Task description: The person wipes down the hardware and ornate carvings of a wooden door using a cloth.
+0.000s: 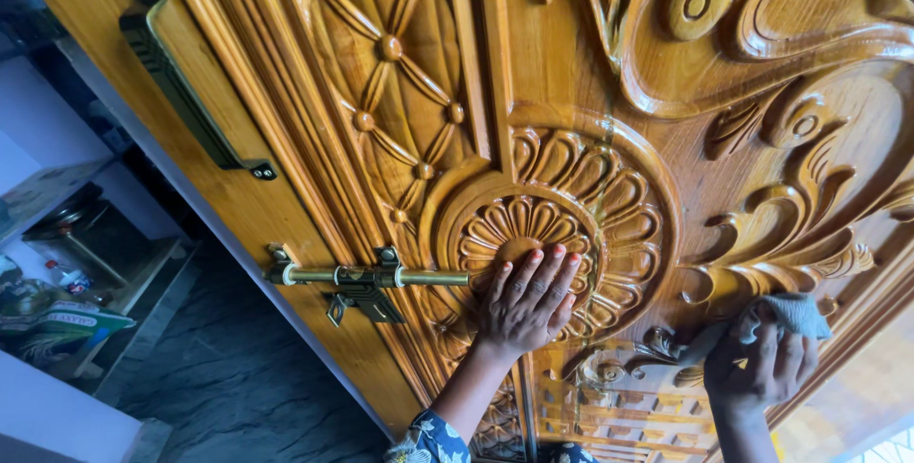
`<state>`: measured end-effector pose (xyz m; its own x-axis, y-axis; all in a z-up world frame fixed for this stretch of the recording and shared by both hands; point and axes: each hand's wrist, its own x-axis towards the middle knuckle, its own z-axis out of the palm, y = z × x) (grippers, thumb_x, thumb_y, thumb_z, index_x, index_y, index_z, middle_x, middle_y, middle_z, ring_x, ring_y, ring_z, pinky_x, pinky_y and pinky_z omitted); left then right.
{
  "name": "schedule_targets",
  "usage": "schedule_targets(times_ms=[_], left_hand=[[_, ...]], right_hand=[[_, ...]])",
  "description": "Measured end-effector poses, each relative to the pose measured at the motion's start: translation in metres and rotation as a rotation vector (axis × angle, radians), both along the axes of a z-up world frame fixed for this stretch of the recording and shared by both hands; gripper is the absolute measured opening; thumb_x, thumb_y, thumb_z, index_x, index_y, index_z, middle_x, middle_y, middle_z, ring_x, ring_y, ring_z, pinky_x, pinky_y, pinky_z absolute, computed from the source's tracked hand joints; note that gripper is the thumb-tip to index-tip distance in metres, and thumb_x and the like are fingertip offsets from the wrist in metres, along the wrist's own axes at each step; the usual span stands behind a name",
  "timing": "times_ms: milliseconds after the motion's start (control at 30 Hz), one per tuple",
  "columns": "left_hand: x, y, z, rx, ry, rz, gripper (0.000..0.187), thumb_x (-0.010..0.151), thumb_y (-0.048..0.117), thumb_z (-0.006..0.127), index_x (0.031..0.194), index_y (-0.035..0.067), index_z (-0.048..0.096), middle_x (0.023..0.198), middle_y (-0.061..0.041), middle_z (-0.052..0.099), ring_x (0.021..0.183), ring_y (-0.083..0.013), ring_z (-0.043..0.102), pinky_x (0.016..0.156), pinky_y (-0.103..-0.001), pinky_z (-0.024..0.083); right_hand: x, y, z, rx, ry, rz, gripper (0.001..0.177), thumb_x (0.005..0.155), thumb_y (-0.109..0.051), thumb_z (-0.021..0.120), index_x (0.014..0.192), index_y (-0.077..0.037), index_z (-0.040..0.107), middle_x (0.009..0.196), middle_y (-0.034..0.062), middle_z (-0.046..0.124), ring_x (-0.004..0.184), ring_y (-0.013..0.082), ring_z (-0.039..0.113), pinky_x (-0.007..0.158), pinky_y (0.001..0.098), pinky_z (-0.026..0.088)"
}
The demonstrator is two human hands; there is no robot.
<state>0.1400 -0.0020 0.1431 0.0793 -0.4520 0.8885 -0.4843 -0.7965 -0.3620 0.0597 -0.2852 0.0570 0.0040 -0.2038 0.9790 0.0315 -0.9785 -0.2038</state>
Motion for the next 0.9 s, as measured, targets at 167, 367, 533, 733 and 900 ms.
schedule_targets(times_ms=[167,367,533,733,900], left_hand=[[-0.002,0.001,0.003,0.002,0.005,-0.003,0.052,0.112,0.043,0.043,0.16,0.023,0.046,0.166,0.0,0.041,0.157,-0.0199,0.029,0.131,-0.046,0.01],[-0.005,0.001,0.005,-0.011,-0.001,-0.016,0.052,0.111,0.041,0.044,0.16,0.022,0.047,0.166,0.0,0.041,0.157,-0.0194,0.029,0.131,-0.045,0.011],[-0.011,0.003,0.009,-0.015,0.018,-0.026,0.052,0.111,0.041,0.044,0.159,0.022,0.047,0.166,0.001,0.041,0.157,-0.019,0.03,0.13,-0.045,0.012],[-0.014,0.002,0.011,-0.026,0.02,-0.026,0.051,0.111,0.041,0.044,0.159,0.023,0.046,0.166,0.002,0.041,0.157,-0.0185,0.03,0.131,-0.045,0.013],[-0.014,0.002,0.013,-0.034,0.001,-0.03,0.051,0.111,0.04,0.043,0.159,0.022,0.048,0.165,0.001,0.041,0.156,-0.0187,0.031,0.13,-0.044,0.014]], right_hand=[[-0.013,0.008,-0.075,0.041,0.228,-0.047,0.039,0.093,0.0,0.064,0.13,0.009,0.07,0.126,0.0299,0.066,0.128,0.0488,0.061,0.115,0.0508,0.045],[-0.032,0.054,-0.115,0.169,0.307,0.146,0.053,0.079,-0.004,0.067,0.132,0.001,0.065,0.135,0.0265,0.064,0.132,0.0445,0.059,0.119,0.049,0.043],[-0.053,0.065,-0.058,0.124,0.289,0.531,0.065,0.069,-0.009,0.068,0.133,0.001,0.06,0.123,0.0212,0.066,0.119,0.0355,0.063,0.106,0.0426,0.048],[-0.042,0.046,0.048,0.237,-0.065,0.265,0.038,0.092,-0.002,0.068,0.13,0.0,0.061,0.124,0.0199,0.061,0.112,0.0328,0.06,0.104,0.0379,0.051],[-0.011,0.049,0.083,0.129,-0.096,0.179,0.044,0.09,-0.001,0.07,0.134,-0.001,0.068,0.126,0.0199,0.064,0.116,0.0369,0.064,0.106,0.0445,0.052]])
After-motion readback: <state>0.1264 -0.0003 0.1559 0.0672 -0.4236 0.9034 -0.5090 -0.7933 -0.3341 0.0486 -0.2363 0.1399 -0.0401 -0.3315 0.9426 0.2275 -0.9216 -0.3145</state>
